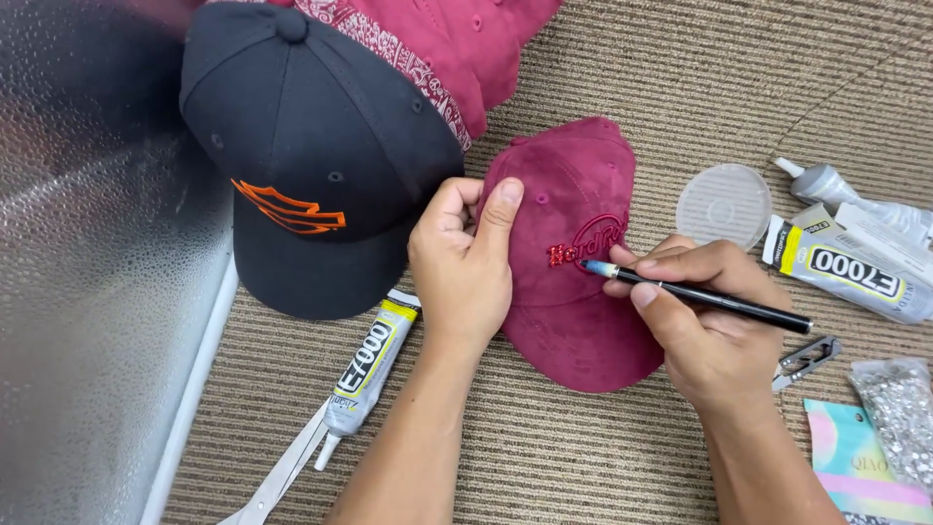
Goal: Applying small red rhinestones to a logo on a maroon baseball cap using a wax picker tool and glue.
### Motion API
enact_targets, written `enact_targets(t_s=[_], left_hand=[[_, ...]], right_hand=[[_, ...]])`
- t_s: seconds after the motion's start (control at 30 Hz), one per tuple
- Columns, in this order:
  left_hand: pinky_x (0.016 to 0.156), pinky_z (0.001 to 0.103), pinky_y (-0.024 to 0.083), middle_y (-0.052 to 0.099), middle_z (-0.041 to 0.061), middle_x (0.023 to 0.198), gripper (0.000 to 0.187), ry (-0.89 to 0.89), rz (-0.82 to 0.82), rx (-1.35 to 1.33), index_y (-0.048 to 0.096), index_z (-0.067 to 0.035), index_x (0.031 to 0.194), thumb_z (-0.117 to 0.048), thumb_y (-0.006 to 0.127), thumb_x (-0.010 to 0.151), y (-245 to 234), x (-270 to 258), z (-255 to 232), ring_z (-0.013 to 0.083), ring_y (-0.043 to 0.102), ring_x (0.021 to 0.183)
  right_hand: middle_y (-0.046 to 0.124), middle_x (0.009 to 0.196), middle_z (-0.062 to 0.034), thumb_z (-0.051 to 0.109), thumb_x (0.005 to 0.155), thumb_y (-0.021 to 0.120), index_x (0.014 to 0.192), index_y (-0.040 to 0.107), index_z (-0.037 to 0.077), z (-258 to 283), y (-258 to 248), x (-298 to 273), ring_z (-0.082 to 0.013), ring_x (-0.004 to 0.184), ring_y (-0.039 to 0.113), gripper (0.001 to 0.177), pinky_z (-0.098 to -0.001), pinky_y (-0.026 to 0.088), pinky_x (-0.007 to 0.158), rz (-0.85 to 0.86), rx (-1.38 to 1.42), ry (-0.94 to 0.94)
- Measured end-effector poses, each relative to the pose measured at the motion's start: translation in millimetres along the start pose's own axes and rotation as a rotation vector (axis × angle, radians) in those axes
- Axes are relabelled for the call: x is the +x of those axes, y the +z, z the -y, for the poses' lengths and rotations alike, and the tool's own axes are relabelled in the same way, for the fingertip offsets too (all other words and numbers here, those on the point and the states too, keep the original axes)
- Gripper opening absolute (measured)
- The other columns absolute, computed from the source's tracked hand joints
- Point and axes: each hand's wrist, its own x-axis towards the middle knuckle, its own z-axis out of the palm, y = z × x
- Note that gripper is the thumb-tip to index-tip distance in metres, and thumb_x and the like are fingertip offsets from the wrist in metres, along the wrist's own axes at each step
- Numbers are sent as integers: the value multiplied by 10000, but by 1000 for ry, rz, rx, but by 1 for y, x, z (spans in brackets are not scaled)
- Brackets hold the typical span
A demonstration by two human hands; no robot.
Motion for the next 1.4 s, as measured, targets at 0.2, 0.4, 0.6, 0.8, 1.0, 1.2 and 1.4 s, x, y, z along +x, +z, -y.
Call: enact_targets(t_s=[0.2, 0.4, 0.6, 0.8, 1.0, 1.2, 1.4], left_hand=[[556, 231, 457, 596, -16, 677, 245, 0, -16, -6, 664, -29, 833, -251, 690, 935, 0, -1, 1, 68, 497, 598], [547, 228, 455, 602, -11, 680, 275, 30, -14, -53, 664, -19, 842, -281, 667, 927, -1, -2, 4, 65, 501, 598], [483, 213, 394, 553, -35, 638, 317, 56, -13, -99, 661, -26, 818, -328, 645, 915, -2, -3, 10, 45, 453, 550], [448, 212, 384, 550, -36, 603, 355, 63, -11, -100, 661, -38, 783, -374, 622, 894, -2, -3, 11, 42, 447, 512], [431, 213, 371, 527, -43, 593, 355, 22, 1, -125, 655, -45, 770, -379, 625, 886, 0, -4, 9, 39, 427, 499], [419, 205, 347, 528, -39, 588, 341, 25, 0, -157, 655, -33, 777, -349, 627, 903, 0, -3, 8, 31, 411, 492], [437, 209, 377, 540, -37, 601, 327, 32, -19, -124, 660, -42, 772, -342, 636, 900, 1, -3, 9, 39, 430, 508]], right_hand=[[701, 1107, -210, -100, 906, 634, 1042, 565, -1, -3, -1, -3, -216, 887, 741, 182, -262, 638, 827, -15, -10, 24], [688, 1127, -235, -116, 958, 614, 1076, 510, -39, -6, -1, -6, -250, 895, 741, 175, -275, 640, 831, -24, -108, 3], [662, 1088, -153, -58, 1028, 637, 1128, 503, -1, -13, -8, -10, -226, 916, 752, 177, -227, 636, 814, -55, -84, 18], [658, 1033, -156, -51, 1093, 619, 1143, 501, -13, -14, -12, -11, -243, 916, 758, 133, -268, 672, 850, -17, -123, -29], [657, 1028, -117, -56, 1104, 593, 1150, 510, 25, -13, -15, -11, -202, 927, 764, 125, -189, 619, 802, -54, -114, -4], [653, 1055, -182, -41, 1080, 630, 1135, 487, -10, -14, -17, -9, -265, 947, 752, 156, -306, 682, 890, 26, -153, -90], [681, 1106, -302, -98, 1074, 622, 1127, 473, -74, -4, -8, -9, -291, 962, 737, 160, -276, 617, 806, 33, -284, -130]])
